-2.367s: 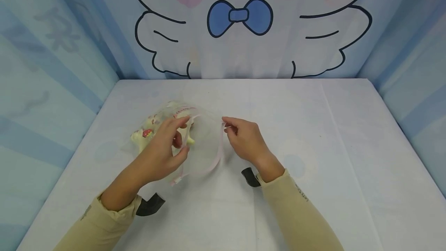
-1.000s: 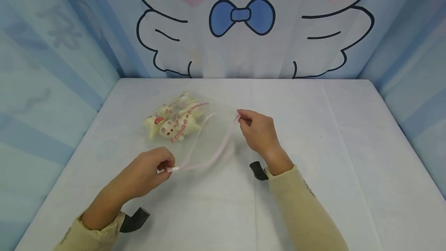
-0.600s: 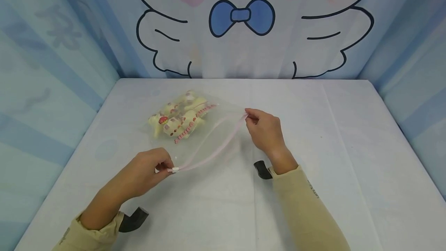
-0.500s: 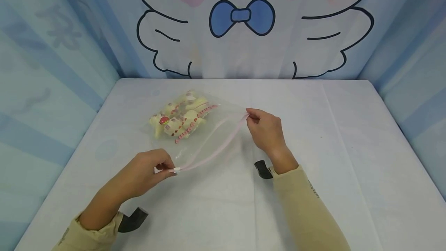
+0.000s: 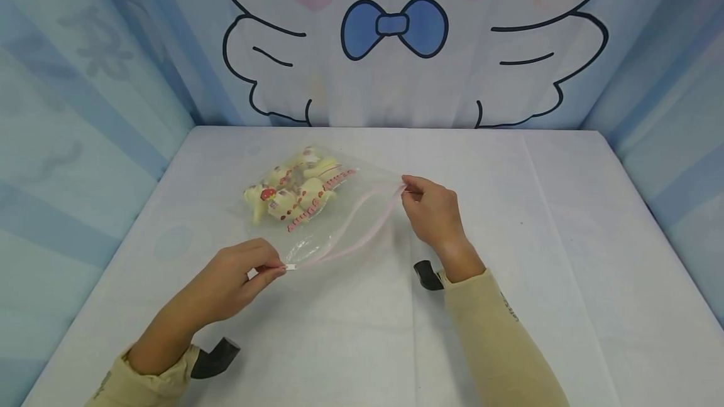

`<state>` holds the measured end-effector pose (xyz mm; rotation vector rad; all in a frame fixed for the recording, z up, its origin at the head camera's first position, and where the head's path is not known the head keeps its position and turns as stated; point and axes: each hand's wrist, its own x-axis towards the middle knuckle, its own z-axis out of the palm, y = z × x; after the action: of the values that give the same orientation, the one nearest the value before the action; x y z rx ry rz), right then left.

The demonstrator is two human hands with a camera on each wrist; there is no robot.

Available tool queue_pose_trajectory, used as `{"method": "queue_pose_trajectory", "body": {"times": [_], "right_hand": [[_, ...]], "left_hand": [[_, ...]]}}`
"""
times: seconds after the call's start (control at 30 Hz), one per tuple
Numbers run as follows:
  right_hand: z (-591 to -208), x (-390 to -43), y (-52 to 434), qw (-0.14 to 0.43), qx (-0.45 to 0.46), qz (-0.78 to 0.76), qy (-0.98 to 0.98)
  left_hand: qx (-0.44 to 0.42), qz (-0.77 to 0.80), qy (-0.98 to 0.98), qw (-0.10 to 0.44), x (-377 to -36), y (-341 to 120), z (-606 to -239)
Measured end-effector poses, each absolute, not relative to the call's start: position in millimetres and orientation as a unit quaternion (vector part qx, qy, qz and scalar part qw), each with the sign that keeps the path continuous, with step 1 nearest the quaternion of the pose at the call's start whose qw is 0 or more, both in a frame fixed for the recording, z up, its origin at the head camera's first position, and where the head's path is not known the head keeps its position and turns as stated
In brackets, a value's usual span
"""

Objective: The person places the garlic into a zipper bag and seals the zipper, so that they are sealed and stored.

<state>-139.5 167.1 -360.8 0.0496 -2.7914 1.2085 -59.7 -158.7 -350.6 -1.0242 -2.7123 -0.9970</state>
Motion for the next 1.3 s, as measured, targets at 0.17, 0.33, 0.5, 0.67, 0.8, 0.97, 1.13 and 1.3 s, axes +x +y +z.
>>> {"method": "queue_pose_trajectory", "body": {"times": [0.17, 0.33, 0.5, 0.67, 0.8, 0.97, 1.13, 1.3], "right_hand": [[-359.4, -136.4, 167.3, 0.033, 0.01, 0.408, -0.912], [-355.9, -132.2, 166.3, 0.087, 0.027, 0.399, -0.912], [-350.0, -124.4, 156.4, 0.197, 0.107, 0.388, -0.894], [-346.2, -113.6, 128.7, 0.304, 0.304, 0.383, -0.817], [-349.0, -106.4, 99.2, 0.308, 0.445, 0.371, -0.755], [-359.5, -103.0, 74.1, 0.276, 0.517, 0.337, -0.737], [-366.9, -103.4, 63.3, 0.271, 0.536, 0.313, -0.736], [-368.4, -103.7, 59.1, 0.268, 0.541, 0.311, -0.734]], "left_hand": [[-0.349, -0.33, -0.873, 0.079, -60.0, -157.9, -353.2], [-0.363, -0.331, -0.864, 0.114, -60.5, -156.9, -354.9], [-0.363, -0.33, -0.862, 0.125, -60.4, -156.6, -356.4], [-0.374, -0.324, -0.856, 0.147, -62.0, -155.8, -356.3], [-0.383, -0.312, -0.853, 0.171, -64.4, -154.1, -355.8], [-0.389, -0.309, -0.848, 0.187, -65.5, -153.5, -355.3], [-0.389, -0.305, -0.846, 0.199, -65.8, -154.1, -356.3], [-0.386, -0.297, -0.849, 0.204, -65.4, -155.0, -356.2]]}}
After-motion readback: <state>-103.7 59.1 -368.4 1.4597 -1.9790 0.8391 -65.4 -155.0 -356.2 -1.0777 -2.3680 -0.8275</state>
